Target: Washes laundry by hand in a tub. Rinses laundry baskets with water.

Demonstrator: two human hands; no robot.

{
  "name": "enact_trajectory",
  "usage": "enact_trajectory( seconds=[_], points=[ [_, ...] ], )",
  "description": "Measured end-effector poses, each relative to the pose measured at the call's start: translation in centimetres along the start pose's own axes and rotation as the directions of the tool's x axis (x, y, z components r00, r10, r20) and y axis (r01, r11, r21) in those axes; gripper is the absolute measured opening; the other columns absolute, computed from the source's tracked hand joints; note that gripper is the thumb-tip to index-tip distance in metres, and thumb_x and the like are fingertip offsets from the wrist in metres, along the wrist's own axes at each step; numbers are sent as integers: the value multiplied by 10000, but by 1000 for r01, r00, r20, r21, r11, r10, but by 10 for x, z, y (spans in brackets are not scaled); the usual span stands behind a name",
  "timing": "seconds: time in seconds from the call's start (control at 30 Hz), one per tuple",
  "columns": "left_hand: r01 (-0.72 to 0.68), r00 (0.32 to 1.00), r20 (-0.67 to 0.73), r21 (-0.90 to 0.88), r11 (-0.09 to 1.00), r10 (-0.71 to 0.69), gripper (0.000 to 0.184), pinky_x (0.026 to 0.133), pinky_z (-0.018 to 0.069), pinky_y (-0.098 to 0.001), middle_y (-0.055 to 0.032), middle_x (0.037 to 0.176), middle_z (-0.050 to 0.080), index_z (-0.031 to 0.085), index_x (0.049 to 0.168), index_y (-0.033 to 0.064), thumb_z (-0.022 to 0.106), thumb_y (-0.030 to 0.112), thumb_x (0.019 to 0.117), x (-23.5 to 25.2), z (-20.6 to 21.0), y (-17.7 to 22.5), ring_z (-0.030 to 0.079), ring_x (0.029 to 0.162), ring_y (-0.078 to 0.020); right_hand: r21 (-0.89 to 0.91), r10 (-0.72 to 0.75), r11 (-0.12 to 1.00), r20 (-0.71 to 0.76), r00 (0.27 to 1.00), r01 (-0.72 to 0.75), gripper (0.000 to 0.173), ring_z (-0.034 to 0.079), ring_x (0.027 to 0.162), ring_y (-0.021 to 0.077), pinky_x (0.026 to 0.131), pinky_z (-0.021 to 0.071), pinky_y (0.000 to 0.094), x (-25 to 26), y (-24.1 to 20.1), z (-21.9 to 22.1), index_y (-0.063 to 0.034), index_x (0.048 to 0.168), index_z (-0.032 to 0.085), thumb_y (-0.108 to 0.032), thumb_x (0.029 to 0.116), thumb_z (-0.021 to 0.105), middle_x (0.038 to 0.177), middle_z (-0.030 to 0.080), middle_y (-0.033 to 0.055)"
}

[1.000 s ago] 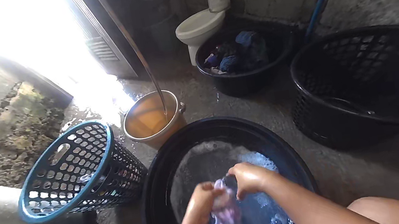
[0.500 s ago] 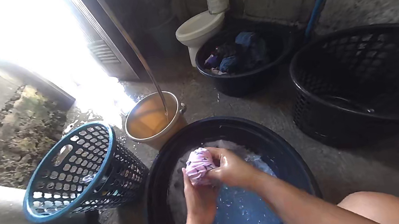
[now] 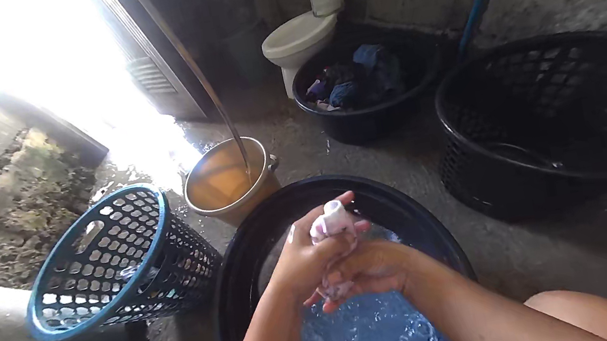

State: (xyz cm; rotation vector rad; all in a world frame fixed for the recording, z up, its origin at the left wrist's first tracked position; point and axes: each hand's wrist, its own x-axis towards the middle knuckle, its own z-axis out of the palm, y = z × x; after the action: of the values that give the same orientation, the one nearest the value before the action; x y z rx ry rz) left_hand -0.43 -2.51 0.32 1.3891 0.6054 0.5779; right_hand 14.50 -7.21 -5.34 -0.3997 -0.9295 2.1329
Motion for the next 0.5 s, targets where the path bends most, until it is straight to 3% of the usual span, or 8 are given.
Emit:
enact_trajectory(
  seconds=[0.07,0.13,0.17,0.2,0.27,0.33,0.5],
  points=[
    [73,997,39,-104,992,-69,500,766,609,-315,-121,1208,714,521,1448,144,568,41,961,3,2,7,728,895,-176,7,-10,1000,-22,1000,10,83,743,856,152,744,624,302,1,-1,6,-145,943,728,-139,862,746,949,767,50],
    [125,992,25,-146,981,-122,494,661,589,-269,-87,998,716,490,1489,211,542,95,1011,6,3,10,690,742,-134,-39,29,999,-61,998,-32,57,675,729,66,642,560,224,2,-3,9,-170,909,709,-137,866,725,862,732,-9],
    [131,991,5,-148,980,-131,449,622,567,-248,-51,888,673,516,1469,198,530,126,1026,7,4,10,645,680,-108,-70,55,996,-93,994,-62,61,643,684,40,600,533,202,2,-4,10,-173,913,688,-129,873,700,845,718,-25],
    [132,991,-17,-152,980,-136,374,605,545,-236,-19,813,626,572,1410,163,516,143,1040,9,4,8,605,647,-90,-110,71,990,-128,989,-85,60,605,638,25,558,498,187,3,-4,11,-162,917,667,-114,883,660,825,702,-32],
    [135,988,-50,-154,979,-144,214,573,499,-209,25,717,558,663,1150,96,491,182,1057,12,5,4,540,594,-57,-178,85,976,-219,972,-125,69,547,565,15,499,445,174,4,-2,14,-132,900,639,-73,913,605,760,661,-35],
    [159,983,-68,-139,977,-170,268,519,454,-181,41,647,506,615,935,97,450,246,1085,15,6,1,488,533,-33,-224,112,954,-352,929,-200,87,498,521,24,473,407,182,5,-3,21,-109,869,621,-38,916,602,686,602,-32],
    [194,960,-178,-134,972,-216,440,449,384,-199,44,555,398,494,790,121,338,369,1119,15,11,6,392,442,-53,-345,130,874,-513,848,-343,69,443,479,36,449,370,203,11,-6,32,-98,883,629,-85,942,662,625,534,-42]
  ],
)
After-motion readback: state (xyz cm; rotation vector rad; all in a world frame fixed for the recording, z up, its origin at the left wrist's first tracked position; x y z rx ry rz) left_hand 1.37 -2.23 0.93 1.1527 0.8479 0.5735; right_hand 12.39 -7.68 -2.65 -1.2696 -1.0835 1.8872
